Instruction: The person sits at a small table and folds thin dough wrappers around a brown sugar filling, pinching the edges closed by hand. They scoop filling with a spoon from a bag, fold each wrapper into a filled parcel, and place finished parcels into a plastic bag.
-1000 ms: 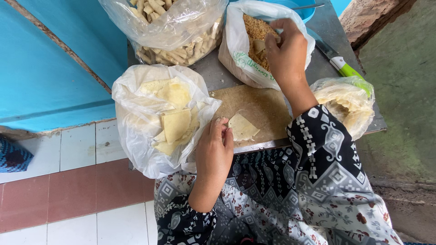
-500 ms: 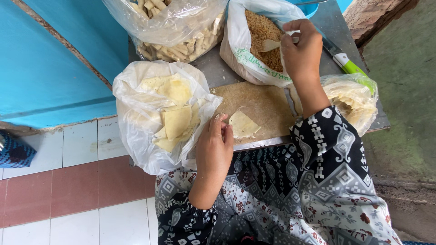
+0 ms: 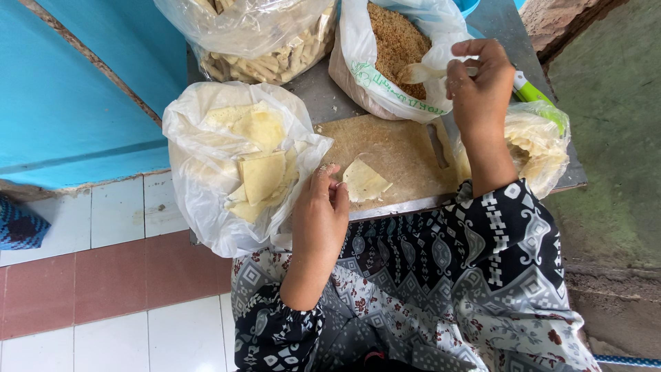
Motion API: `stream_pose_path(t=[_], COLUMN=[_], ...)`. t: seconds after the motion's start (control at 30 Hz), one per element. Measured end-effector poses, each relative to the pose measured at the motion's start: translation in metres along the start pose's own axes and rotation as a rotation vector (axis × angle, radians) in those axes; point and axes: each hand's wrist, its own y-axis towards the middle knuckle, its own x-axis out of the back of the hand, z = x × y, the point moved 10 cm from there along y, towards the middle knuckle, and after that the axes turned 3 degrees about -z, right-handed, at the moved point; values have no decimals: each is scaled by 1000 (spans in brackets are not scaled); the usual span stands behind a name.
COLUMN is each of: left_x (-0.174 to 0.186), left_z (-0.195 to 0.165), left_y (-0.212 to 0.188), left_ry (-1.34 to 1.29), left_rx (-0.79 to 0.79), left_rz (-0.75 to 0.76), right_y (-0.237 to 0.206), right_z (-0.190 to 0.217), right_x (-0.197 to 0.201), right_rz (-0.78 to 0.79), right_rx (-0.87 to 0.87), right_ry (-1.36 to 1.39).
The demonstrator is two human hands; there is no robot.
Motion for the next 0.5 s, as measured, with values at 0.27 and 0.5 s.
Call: stream_pose_path(t=[0.27, 0.5], left_x=[1, 7], left_z=[4, -2], left_y=[0, 0], left_ry=[-59, -28], left_rx=[67, 10], left_rz=[29, -25], right_y=[-3, -22], right_z=[-6, 6], right_x=[10, 22], right_rz=[11, 12], right_rx=[-30, -115], right_ry=[62, 211])
